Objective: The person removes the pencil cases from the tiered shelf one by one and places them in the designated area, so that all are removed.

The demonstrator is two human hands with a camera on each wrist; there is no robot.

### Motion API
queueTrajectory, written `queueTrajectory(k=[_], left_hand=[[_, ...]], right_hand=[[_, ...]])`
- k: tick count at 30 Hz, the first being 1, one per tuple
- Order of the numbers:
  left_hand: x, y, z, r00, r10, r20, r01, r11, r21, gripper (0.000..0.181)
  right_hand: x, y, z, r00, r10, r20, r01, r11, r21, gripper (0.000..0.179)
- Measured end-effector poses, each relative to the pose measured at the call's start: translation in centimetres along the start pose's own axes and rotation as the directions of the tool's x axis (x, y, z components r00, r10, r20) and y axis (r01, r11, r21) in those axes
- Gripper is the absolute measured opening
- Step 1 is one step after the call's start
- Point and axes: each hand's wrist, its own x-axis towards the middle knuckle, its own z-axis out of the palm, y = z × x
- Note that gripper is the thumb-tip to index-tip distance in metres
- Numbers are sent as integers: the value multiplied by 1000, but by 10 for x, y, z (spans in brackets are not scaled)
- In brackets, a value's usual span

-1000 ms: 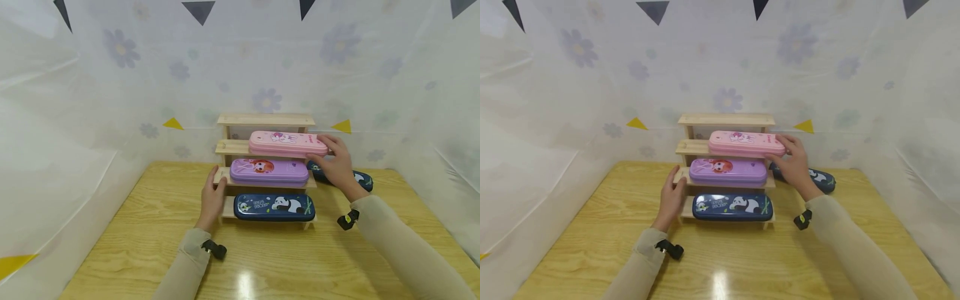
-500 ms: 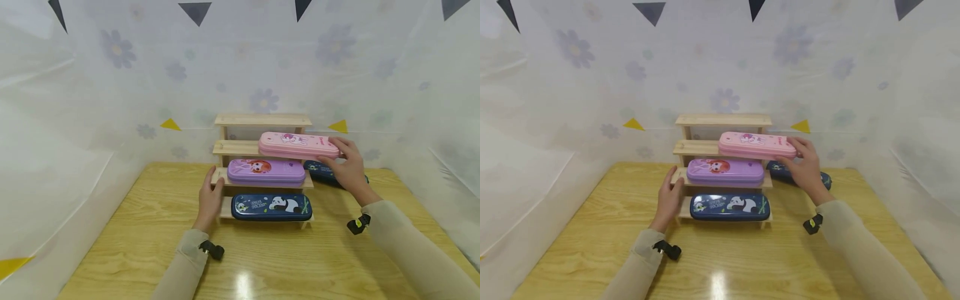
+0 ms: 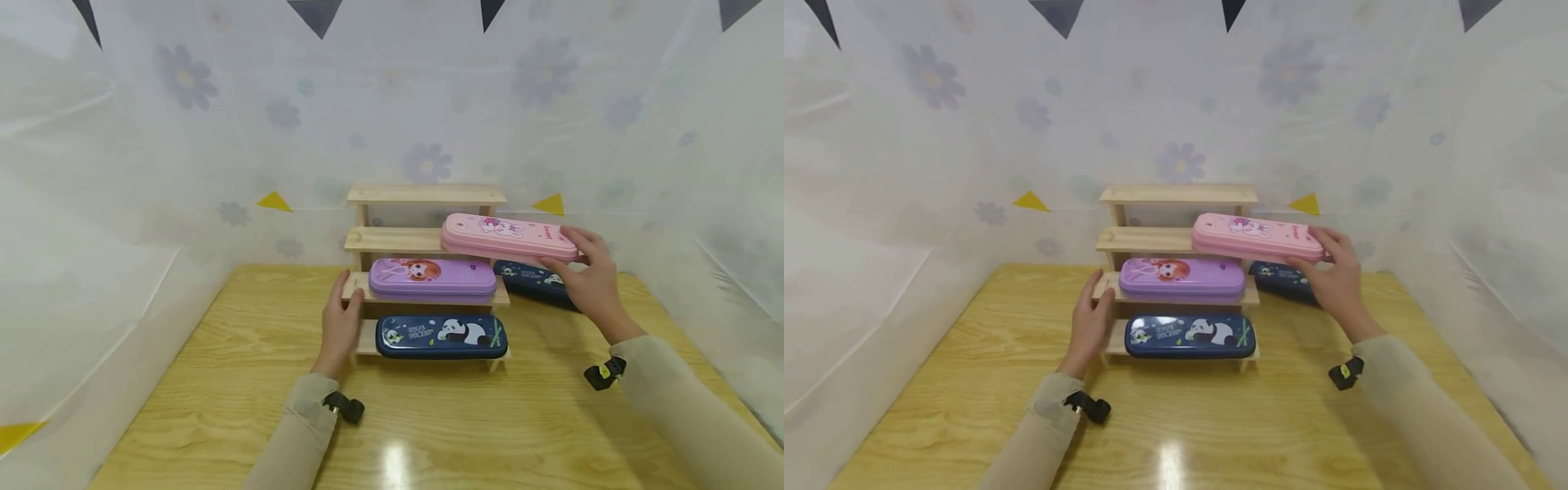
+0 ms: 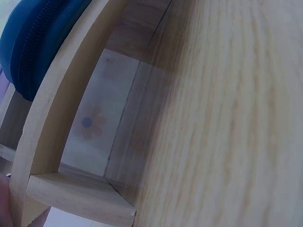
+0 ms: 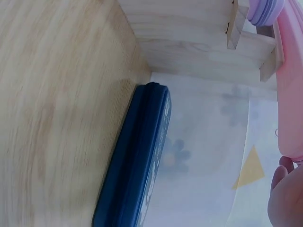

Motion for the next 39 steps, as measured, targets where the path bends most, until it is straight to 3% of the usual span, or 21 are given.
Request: queueTrajectory(k=[16,39], left_hand=[[0,-1,1,1000,0,4,0,1000,-8,55],[1,-3,-5,1000,-8,-9,8,1000,20,55]], right_hand=[[-13,19,-35,997,26,-71,-28,999,-21,62],[-42,41,-58,965,209,-159,-220,974,-58,64]])
